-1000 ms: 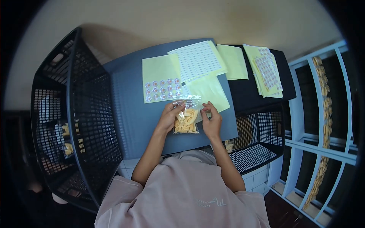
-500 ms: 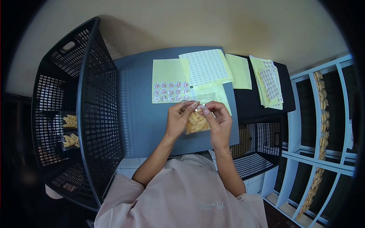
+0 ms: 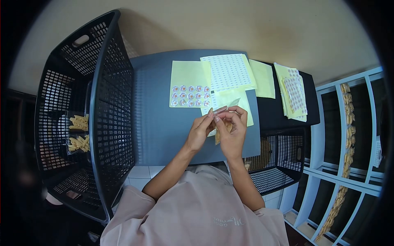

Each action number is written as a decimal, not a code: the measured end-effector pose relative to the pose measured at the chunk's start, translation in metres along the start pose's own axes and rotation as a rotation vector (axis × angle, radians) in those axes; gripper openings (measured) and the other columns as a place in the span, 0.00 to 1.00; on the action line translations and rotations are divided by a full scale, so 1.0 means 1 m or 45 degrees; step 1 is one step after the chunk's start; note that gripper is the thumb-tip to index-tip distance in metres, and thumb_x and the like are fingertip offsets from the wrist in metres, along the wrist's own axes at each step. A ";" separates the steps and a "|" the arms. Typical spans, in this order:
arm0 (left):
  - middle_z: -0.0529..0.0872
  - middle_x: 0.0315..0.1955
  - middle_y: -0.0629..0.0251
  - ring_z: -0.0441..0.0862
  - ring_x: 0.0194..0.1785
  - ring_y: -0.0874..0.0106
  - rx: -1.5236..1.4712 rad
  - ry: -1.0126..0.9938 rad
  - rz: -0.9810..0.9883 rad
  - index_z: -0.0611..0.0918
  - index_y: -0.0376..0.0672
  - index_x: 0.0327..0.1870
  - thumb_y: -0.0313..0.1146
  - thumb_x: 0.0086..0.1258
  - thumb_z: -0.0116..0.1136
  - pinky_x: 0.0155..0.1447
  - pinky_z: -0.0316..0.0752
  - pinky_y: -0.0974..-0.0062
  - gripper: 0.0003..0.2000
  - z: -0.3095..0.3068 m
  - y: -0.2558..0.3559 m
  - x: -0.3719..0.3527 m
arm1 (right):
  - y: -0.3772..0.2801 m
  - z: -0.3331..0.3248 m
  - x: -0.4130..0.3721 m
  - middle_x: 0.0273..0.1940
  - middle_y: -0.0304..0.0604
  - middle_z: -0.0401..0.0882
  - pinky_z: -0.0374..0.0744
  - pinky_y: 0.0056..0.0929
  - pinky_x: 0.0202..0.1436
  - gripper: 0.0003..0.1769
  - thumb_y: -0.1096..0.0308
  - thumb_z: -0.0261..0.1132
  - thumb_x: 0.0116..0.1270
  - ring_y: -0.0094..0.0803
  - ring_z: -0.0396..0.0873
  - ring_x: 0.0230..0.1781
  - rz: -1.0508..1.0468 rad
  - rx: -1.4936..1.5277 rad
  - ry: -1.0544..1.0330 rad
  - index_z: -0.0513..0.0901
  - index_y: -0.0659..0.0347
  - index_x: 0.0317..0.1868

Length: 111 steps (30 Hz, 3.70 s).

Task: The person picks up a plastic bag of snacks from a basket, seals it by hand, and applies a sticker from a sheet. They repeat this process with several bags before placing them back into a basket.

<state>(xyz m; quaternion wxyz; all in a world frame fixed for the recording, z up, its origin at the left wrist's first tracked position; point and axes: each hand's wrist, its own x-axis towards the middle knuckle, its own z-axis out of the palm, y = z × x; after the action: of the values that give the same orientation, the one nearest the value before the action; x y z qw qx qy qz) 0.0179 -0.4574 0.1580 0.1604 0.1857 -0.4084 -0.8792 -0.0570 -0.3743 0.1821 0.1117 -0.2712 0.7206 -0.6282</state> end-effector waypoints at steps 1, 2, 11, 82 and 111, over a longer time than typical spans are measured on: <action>0.81 0.52 0.58 0.79 0.54 0.73 -0.023 0.008 -0.012 0.73 0.30 0.65 0.44 0.83 0.38 0.60 0.72 0.74 0.25 -0.001 -0.002 -0.001 | 0.000 0.001 -0.001 0.48 0.44 0.69 0.77 0.25 0.47 0.05 0.79 0.70 0.59 0.29 0.75 0.46 0.000 -0.001 -0.005 0.83 0.66 0.36; 0.81 0.52 0.58 0.79 0.54 0.73 -0.026 0.012 -0.010 0.73 0.30 0.65 0.44 0.83 0.38 0.60 0.72 0.74 0.25 -0.001 -0.004 -0.001 | 0.000 0.003 -0.001 0.47 0.44 0.69 0.77 0.25 0.47 0.05 0.79 0.70 0.59 0.29 0.75 0.45 -0.026 -0.049 0.009 0.82 0.66 0.36; 0.82 0.50 0.60 0.79 0.53 0.73 0.009 0.007 -0.031 0.75 0.32 0.63 0.43 0.83 0.38 0.59 0.72 0.71 0.23 -0.016 -0.016 -0.016 | 0.012 -0.002 -0.008 0.44 0.41 0.70 0.77 0.24 0.44 0.10 0.79 0.73 0.56 0.24 0.74 0.40 0.067 0.115 -0.048 0.79 0.68 0.34; 0.81 0.49 0.55 0.86 0.48 0.62 -0.231 0.526 -0.086 0.75 0.31 0.59 0.50 0.80 0.44 0.39 0.81 0.73 0.26 -0.143 0.015 -0.007 | 0.049 0.091 0.063 0.50 0.51 0.78 0.84 0.30 0.44 0.11 0.73 0.58 0.71 0.35 0.81 0.48 0.615 0.151 -0.584 0.74 0.69 0.51; 0.79 0.56 0.57 0.79 0.58 0.70 -0.265 0.506 0.597 0.73 0.34 0.64 0.37 0.82 0.43 0.62 0.75 0.71 0.19 -0.065 0.086 -0.012 | -0.058 0.065 0.031 0.35 0.35 0.70 0.72 0.17 0.29 0.04 0.80 0.69 0.62 0.18 0.70 0.33 0.174 0.293 -0.242 0.81 0.67 0.36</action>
<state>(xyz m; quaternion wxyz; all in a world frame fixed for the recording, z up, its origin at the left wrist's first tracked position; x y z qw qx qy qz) 0.0693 -0.5475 0.1886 0.4534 0.2373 -0.3086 -0.8018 -0.0359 -0.4492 0.2316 0.2522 -0.2651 0.6470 -0.6690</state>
